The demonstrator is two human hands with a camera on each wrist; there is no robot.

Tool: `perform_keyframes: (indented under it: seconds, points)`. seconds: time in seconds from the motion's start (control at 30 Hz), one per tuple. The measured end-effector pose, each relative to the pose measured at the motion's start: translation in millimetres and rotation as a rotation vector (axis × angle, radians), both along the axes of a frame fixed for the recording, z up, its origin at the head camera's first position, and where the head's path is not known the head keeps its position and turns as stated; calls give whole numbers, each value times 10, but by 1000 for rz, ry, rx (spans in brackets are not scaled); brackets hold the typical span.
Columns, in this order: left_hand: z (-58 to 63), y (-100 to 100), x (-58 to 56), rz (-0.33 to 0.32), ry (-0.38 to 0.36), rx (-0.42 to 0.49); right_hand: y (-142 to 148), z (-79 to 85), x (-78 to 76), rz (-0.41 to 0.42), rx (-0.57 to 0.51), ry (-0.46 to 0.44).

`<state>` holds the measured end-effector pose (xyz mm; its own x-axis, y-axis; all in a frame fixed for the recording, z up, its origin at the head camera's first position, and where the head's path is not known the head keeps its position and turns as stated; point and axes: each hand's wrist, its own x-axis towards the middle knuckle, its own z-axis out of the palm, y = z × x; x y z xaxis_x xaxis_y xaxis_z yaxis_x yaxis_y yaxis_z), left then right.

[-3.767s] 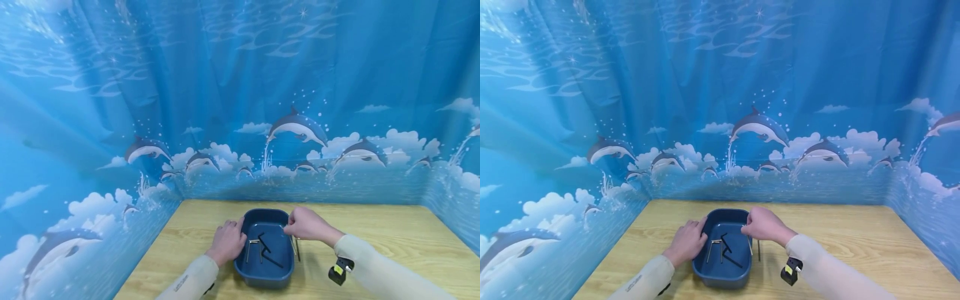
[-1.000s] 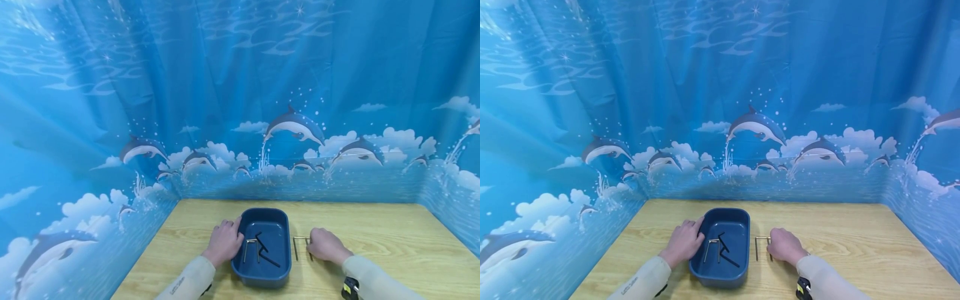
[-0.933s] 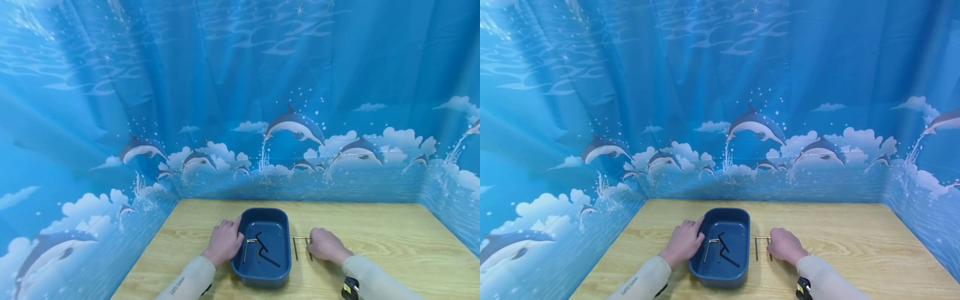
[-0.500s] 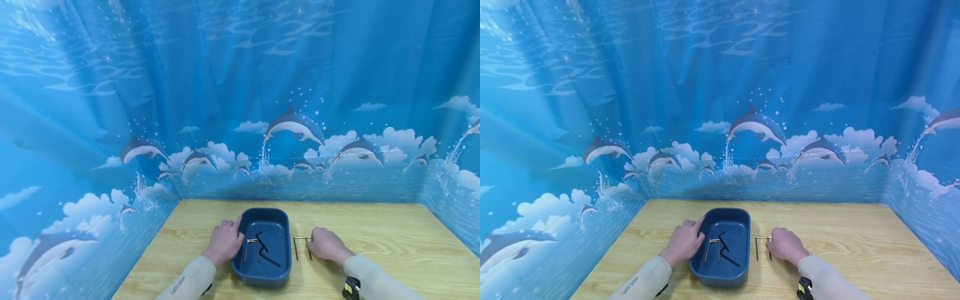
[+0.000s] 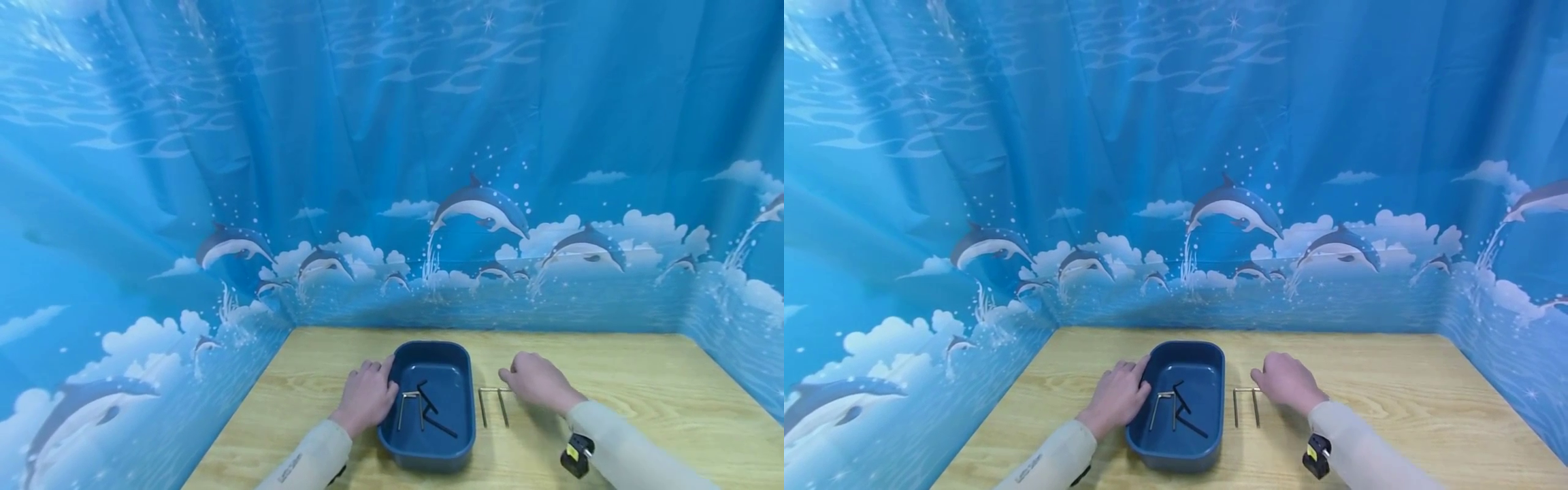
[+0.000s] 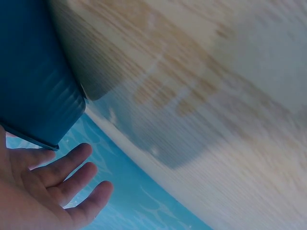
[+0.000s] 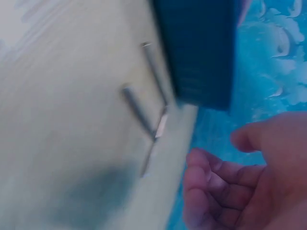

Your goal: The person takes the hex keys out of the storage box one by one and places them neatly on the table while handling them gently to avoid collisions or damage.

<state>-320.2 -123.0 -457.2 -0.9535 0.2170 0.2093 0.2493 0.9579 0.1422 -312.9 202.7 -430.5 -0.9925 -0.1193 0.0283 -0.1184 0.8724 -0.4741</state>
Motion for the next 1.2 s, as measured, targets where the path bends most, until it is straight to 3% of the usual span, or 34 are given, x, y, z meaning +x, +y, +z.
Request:
perform_keyframes:
  seconds: [0.27,0.5,0.63,0.83,1.2]
  points:
    - [-10,-33,-10,-9,4,-17,-257,346,25,85,-39,-17]
    - [-11,-38,-22,-7,4,-20,-583,525,-4,175,-36,-5]
    - [-7,-29,-14,-19,10,-25,-772,560,-39,260,-5,-12]
    - [1,-31,7,-10,-5,-18,-1046,579,-116,369,75,-100]
    - [16,-24,-12,-18,-10,-35,-1403,446,-349,345,167,-203]
